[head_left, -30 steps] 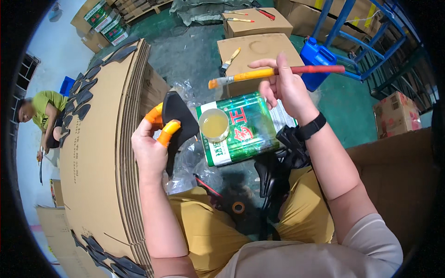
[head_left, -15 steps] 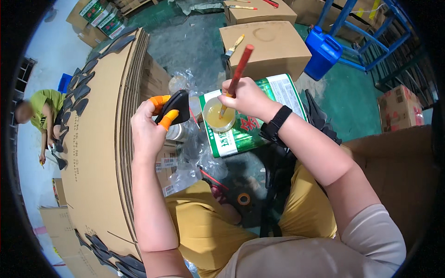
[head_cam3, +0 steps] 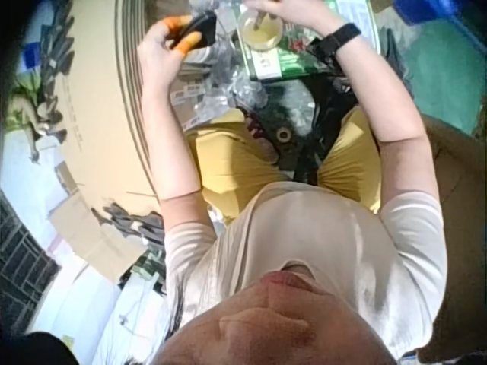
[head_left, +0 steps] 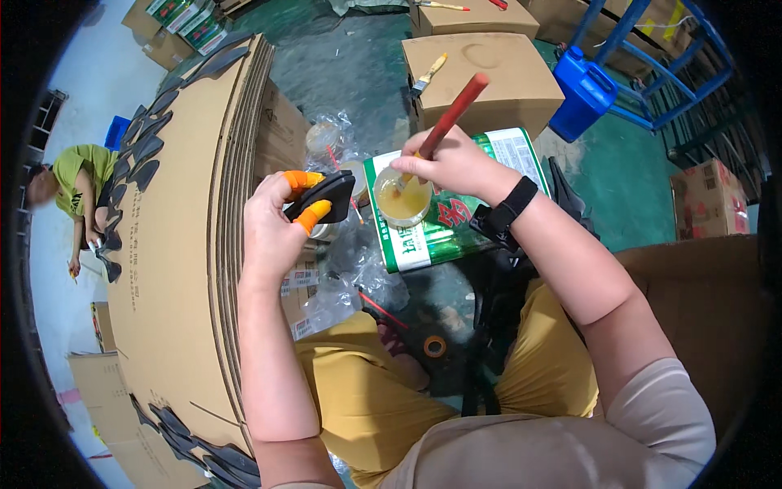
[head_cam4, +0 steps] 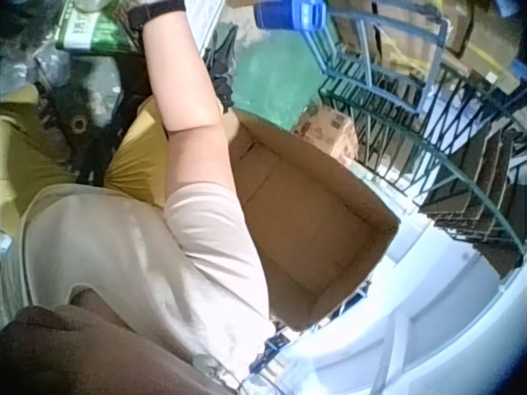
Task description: The recorder uses a brush to apply a yellow liquid adhesive to the underside of black bicycle saddles in a warehouse or workshop environment.
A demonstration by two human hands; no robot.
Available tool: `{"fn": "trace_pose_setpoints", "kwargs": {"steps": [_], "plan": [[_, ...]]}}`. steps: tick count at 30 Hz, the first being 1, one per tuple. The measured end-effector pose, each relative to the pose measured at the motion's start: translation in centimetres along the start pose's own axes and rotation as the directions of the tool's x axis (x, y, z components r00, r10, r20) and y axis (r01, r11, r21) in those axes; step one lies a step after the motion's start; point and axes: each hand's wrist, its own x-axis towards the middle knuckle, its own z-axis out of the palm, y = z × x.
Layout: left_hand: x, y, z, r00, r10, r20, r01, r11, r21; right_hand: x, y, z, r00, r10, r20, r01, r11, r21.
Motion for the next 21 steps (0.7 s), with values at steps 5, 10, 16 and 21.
{"fn": "trace_pose_setpoints", "kwargs": {"steps": [5, 10, 16, 21], "plan": [[0.2, 0.4, 0.5, 1.000, -0.022, -0.005, 0.021, 0.998, -0.058, -0.5, 1.2, -1.1, 0.988, -0.149, -0.050, 0.143, 0.984, -0.103], [0.4, 0.8, 0.9, 1.000, 0.015, 0.004, -0.015, 0.999, -0.029, -1.2, -0.1, -4.8, 0.954, -0.056, -0.296, 0.117, 0.975, 0.190], [0.9, 2.3, 1.6, 0.997, 0.071, 0.022, -0.072, 0.997, 0.023, -2.9, -2.7, -6.9, 0.951, -0.033, -0.308, 0.191, 0.844, 0.501], [1.2, 3.5, 2.1, 0.995, 0.096, 0.032, -0.097, 0.995, 0.036, -3.5, -3.8, -6.1, 0.953, -0.082, -0.292, 0.223, 0.843, 0.489]]}}
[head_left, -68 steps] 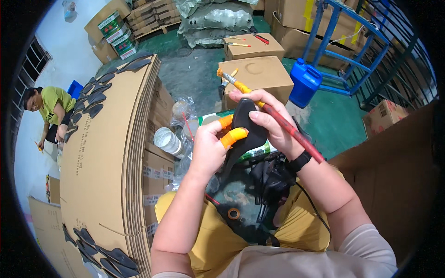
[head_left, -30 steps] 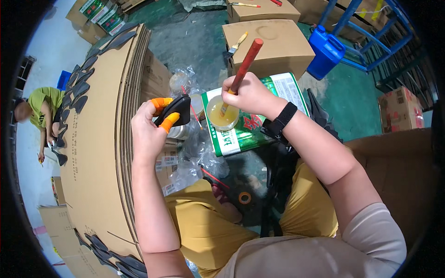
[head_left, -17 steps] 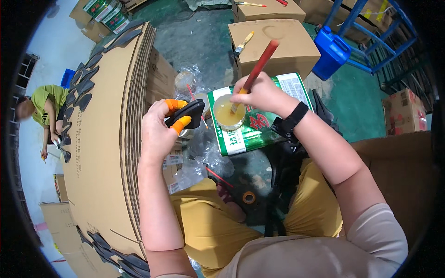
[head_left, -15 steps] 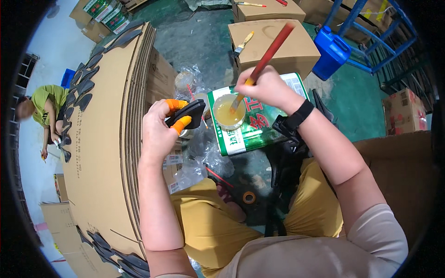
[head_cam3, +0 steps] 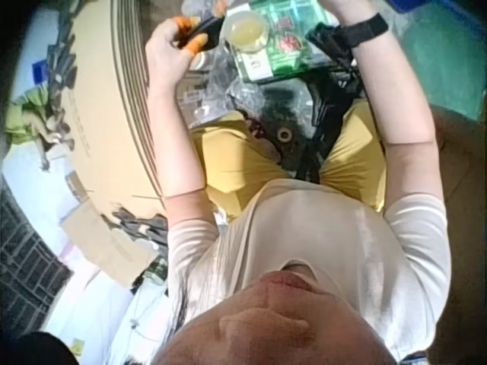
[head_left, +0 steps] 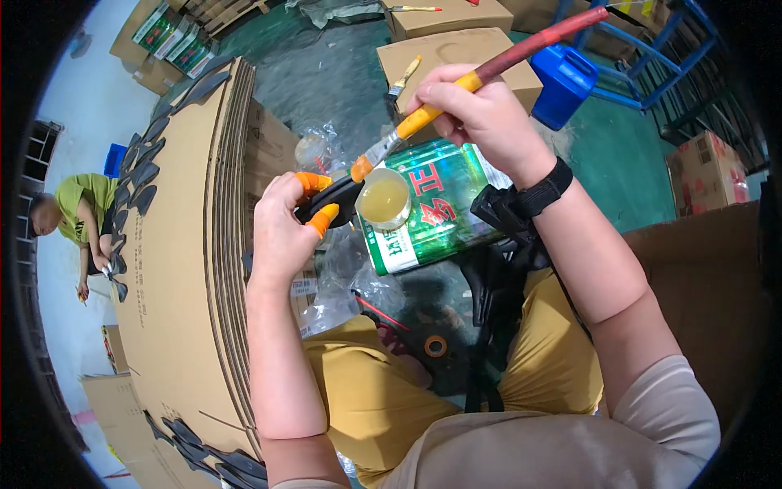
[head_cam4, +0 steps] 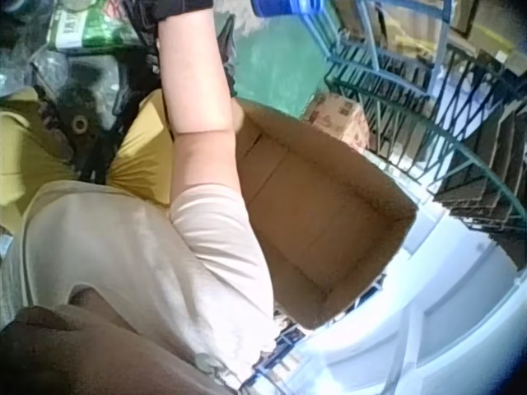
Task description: The recorder uses a brush to apply a yellow liquid adhesive to the underside of black bicycle saddles in a warehouse or workshop environment.
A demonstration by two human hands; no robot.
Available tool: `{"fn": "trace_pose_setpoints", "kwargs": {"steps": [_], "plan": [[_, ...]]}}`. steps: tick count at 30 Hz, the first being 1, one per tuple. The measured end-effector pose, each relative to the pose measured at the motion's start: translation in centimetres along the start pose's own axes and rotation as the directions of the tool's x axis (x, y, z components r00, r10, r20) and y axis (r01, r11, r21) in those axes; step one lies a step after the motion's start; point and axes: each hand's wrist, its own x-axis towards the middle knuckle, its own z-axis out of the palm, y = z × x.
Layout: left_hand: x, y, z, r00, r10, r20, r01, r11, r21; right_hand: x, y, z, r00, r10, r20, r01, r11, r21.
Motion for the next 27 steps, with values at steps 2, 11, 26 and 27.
{"fn": "trace_pose_setpoints", "kwargs": {"steps": [2, 11, 26, 27], "plan": [[0.2, 0.4, 0.1, 1.000, 0.021, -0.010, -0.021, 1.000, 0.010, 0.0, 0.6, -0.6, 0.998, -0.029, 0.061, 0.035, 0.994, -0.101], [0.2, 0.3, 0.1, 0.999, 0.005, 0.036, -0.007, 0.999, 0.046, -0.4, 0.2, -0.3, 0.999, -0.041, 0.033, 0.041, 0.999, 0.002], [-0.8, -1.0, -0.4, 0.966, -0.237, 0.105, 0.256, 0.806, -0.534, 0.0, 0.8, -0.6, 0.998, -0.018, -0.066, 0.019, 1.000, 0.011], [-1.0, -1.5, -0.7, 0.962, -0.251, 0.106, 0.266, 0.785, -0.560, 0.0, 0.5, -0.5, 0.997, -0.008, -0.080, 0.013, 0.998, 0.059]]}}
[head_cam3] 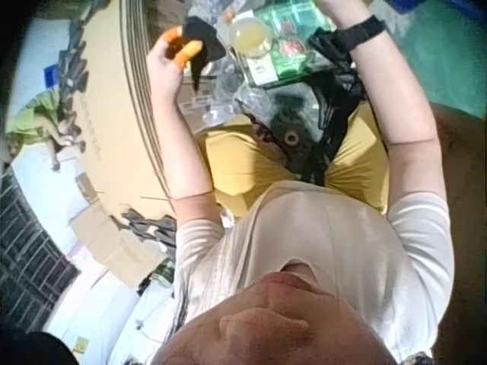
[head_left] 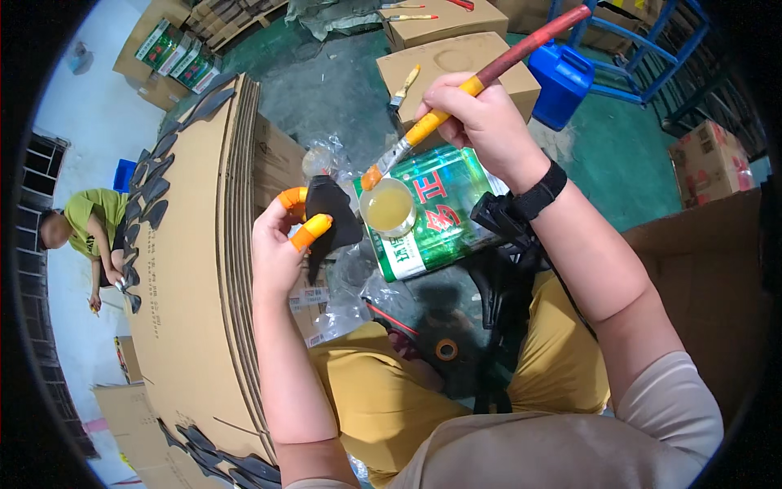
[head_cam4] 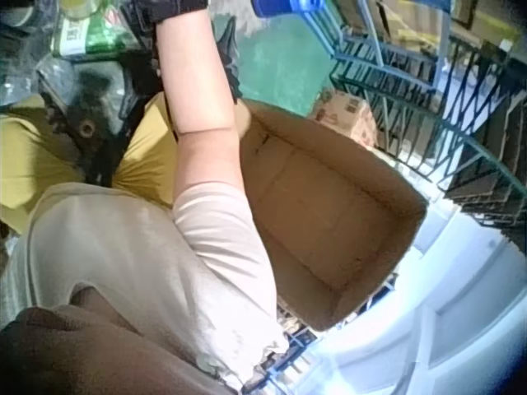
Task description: The recorder uses a brush to apply a yellow liquid adhesive to the underside of black bicycle saddles in a warehouse or workshop environment.
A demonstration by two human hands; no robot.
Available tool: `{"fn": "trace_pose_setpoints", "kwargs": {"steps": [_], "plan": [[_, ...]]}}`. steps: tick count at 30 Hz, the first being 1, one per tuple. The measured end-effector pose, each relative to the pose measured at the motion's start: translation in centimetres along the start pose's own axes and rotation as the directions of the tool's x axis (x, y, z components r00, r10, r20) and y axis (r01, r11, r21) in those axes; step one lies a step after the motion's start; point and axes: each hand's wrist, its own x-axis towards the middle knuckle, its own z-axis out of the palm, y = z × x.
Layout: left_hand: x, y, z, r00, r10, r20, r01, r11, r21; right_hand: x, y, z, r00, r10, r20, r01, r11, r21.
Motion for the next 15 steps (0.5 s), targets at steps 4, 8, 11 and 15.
{"fn": "trace_pose_setpoints", "kwargs": {"steps": [4, 8, 11, 15], "plan": [[-0.4, 0.6, 0.1, 0.997, 0.058, -0.047, -0.068, 0.961, -0.268, 0.0, -0.7, 0.4, 0.999, -0.019, -0.030, 0.023, 0.992, 0.122], [-0.6, -0.1, -0.6, 1.000, 0.017, 0.006, -0.015, 0.974, -0.227, -0.5, -1.9, 1.5, 0.997, -0.066, -0.041, 0.072, 0.982, 0.177], [-0.6, 0.2, 0.0, 1.000, 0.006, 0.000, -0.006, 0.964, -0.266, -0.9, -2.4, 1.8, 0.989, -0.145, -0.024, 0.146, 0.981, 0.127], [-0.6, -0.3, 0.1, 1.000, 0.021, 0.020, -0.015, 0.963, -0.268, -1.1, -2.0, 2.2, 0.986, -0.166, 0.019, 0.163, 0.979, 0.120]]}}
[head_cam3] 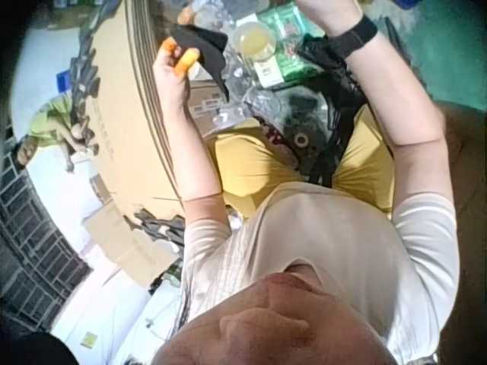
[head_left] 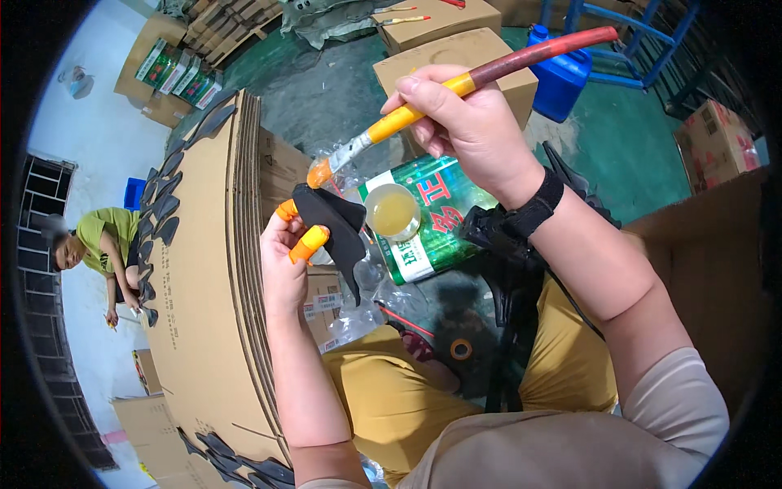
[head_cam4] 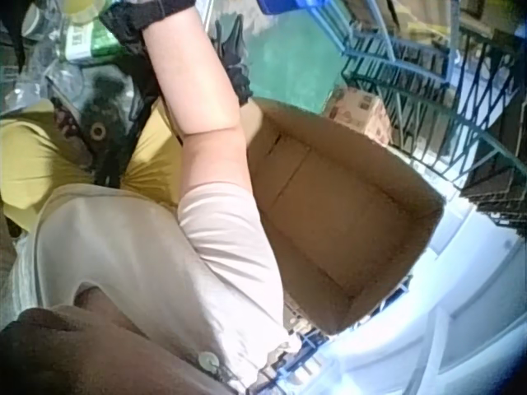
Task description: The recorder uses a brush to apply a yellow liquid adhesive to the underside of black bicycle saddles in a warehouse or workshop environment.
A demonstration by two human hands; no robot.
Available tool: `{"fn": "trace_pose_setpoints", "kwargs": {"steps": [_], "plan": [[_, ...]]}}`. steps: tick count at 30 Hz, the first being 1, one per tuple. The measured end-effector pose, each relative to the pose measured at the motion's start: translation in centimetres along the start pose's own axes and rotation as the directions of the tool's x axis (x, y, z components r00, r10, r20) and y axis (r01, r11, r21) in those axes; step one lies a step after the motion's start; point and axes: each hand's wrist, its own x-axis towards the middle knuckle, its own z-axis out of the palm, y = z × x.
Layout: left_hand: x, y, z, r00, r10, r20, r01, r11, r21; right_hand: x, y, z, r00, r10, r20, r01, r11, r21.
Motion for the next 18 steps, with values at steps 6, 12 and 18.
{"fn": "trace_pose_setpoints", "kwargs": {"steps": [6, 12, 18], "plan": [[0.3, 0.3, 0.6, 0.999, 0.028, 0.041, -0.027, 0.999, -0.042, -0.4, 0.3, -0.5, 0.999, 0.050, 0.016, -0.050, 0.999, -0.019], [0.3, 0.0, 0.3, 0.999, 0.021, 0.042, -0.018, 0.996, -0.085, -0.2, -0.4, -0.6, 0.999, 0.023, 0.044, -0.021, 0.999, -0.047], [0.4, 0.4, 1.0, 1.000, 0.013, 0.006, -0.012, 0.990, -0.139, -0.6, -0.2, 0.1, 0.999, 0.009, 0.037, -0.009, 1.000, 0.000]]}}
